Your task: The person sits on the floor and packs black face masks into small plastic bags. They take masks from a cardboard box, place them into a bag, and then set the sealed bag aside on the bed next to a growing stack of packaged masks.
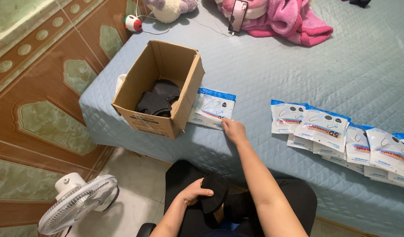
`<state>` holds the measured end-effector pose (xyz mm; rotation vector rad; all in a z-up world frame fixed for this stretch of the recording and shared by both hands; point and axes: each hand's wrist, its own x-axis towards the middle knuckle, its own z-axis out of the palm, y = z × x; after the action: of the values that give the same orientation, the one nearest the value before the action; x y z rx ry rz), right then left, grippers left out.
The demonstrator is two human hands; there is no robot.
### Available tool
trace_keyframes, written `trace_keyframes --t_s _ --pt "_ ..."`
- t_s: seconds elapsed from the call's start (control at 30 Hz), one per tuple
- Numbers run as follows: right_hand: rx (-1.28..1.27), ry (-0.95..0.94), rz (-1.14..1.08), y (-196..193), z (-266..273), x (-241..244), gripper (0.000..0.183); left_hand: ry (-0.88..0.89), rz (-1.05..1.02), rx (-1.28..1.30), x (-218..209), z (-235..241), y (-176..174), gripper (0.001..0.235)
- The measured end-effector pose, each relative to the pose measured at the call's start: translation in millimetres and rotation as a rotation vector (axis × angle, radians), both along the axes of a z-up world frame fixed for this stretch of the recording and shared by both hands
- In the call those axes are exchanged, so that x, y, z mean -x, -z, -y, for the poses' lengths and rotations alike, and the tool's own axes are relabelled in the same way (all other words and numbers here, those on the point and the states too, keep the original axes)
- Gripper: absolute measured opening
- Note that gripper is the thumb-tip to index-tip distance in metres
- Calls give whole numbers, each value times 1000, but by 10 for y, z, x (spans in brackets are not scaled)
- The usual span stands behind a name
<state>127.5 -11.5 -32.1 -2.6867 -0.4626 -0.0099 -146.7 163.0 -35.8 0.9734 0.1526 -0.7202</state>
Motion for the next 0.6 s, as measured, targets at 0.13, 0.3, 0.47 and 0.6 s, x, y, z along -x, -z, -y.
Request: trace_keyframes --t_s 0.13,0.3,0.47,0.6 --pt "-142 107 -83 -118 254 130 37 -20 -14 -2 35 13 106 68" --pt "-355 189 -106 -354 667 617 35 -51 -8 -42 75 84 99 75" --pt "-585 273 -169 -474 1016 1237 32 -140 87 -104 156 185 -134 71" --pt "-596 277 -181 -508 1156 1816 24 -234 99 -107 267 329 -202 75"
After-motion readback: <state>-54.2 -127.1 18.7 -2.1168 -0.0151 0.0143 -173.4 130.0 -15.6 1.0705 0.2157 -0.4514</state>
